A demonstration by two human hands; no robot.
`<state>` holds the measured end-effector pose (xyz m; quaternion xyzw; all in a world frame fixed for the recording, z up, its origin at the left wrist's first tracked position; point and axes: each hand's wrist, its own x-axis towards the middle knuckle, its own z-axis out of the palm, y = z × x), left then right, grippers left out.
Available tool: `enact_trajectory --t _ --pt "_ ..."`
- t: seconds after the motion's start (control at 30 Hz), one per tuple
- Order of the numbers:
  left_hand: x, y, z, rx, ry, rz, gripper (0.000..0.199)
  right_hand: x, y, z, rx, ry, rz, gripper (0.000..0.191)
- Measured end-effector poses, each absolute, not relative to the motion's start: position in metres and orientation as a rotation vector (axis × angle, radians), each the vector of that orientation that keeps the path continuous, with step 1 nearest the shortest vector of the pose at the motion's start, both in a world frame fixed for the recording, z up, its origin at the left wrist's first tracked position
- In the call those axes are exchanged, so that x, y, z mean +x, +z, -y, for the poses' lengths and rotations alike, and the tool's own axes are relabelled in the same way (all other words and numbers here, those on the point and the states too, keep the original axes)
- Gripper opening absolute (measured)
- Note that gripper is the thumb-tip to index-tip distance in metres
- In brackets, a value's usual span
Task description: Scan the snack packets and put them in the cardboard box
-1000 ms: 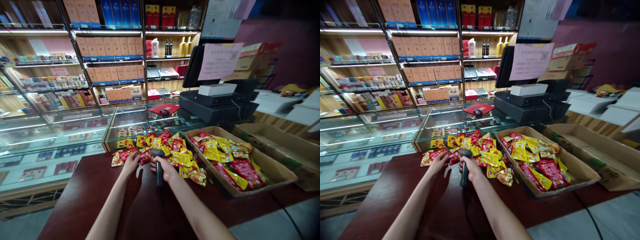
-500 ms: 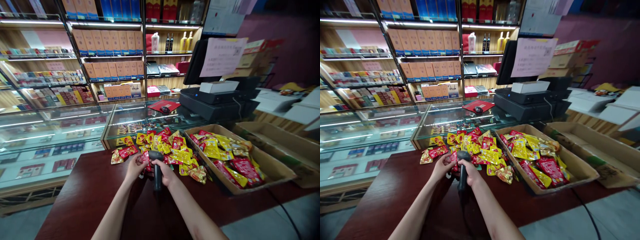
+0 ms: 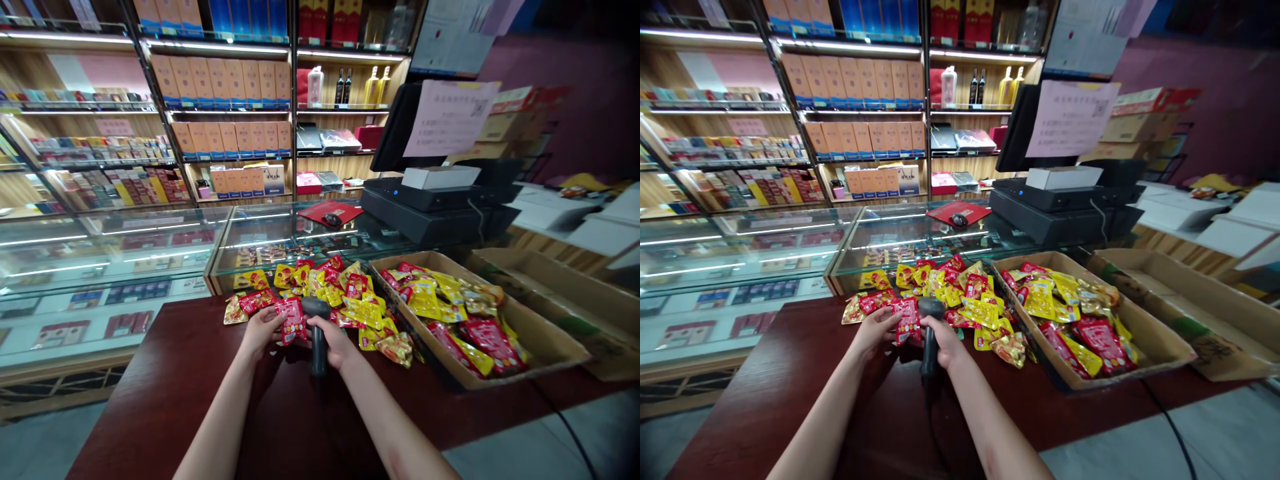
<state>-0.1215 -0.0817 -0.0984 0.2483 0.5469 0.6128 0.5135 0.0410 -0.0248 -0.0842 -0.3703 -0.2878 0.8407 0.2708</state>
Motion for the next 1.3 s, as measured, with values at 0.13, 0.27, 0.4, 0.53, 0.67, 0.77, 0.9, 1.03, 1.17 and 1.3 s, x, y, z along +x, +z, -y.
enact_trajectory --t 0.13,0.27,0.4,0.53,0.67,0.77,0.9,1.03,1.17,1.3 --pt "-0.131 -0.100 0.080 0.549 1.574 -1.344 0.041 0.044 -0.079 0.030 -0.970 2.232 0.764 0.013" --pt "-0.138 -0.098 0.065 0.556 1.645 -1.343 0.041 0.041 -0.069 0.037 -1.056 2.064 0.954 0.018" --pt "-0.145 -0.077 0.041 0.664 1.646 -1.381 0.037 0.037 -0.057 0.044 -1.034 1.955 1.130 0.019" --pt "-0.150 -0.056 0.020 0.765 1.599 -1.413 0.037 0.036 -0.047 0.051 -0.994 1.851 1.352 0.011" --pt "-0.151 -0.048 0.008 0.772 1.556 -1.426 0.036 0.033 -0.046 0.058 -0.969 1.762 1.473 0.012" --pt "-0.149 -0.046 0.004 0.753 1.549 -1.412 0.035 0.030 -0.055 0.058 -0.967 1.705 1.521 0.016" --pt "-0.146 -0.042 0.001 0.741 1.542 -1.362 0.031 0.028 -0.066 0.056 -0.981 1.658 1.541 0.018" --pt "-0.146 -0.039 0.000 0.759 1.554 -1.335 0.031 0.028 -0.064 0.055 -1.010 1.636 1.566 0.017" --pt "-0.147 -0.039 -0.002 0.760 1.569 -1.346 0.036 0.029 -0.059 0.056 -1.023 1.648 1.580 0.019" --pt "-0.147 -0.038 -0.002 0.757 1.568 -1.352 0.043 0.030 -0.059 0.058 -1.012 1.648 1.567 0.021"
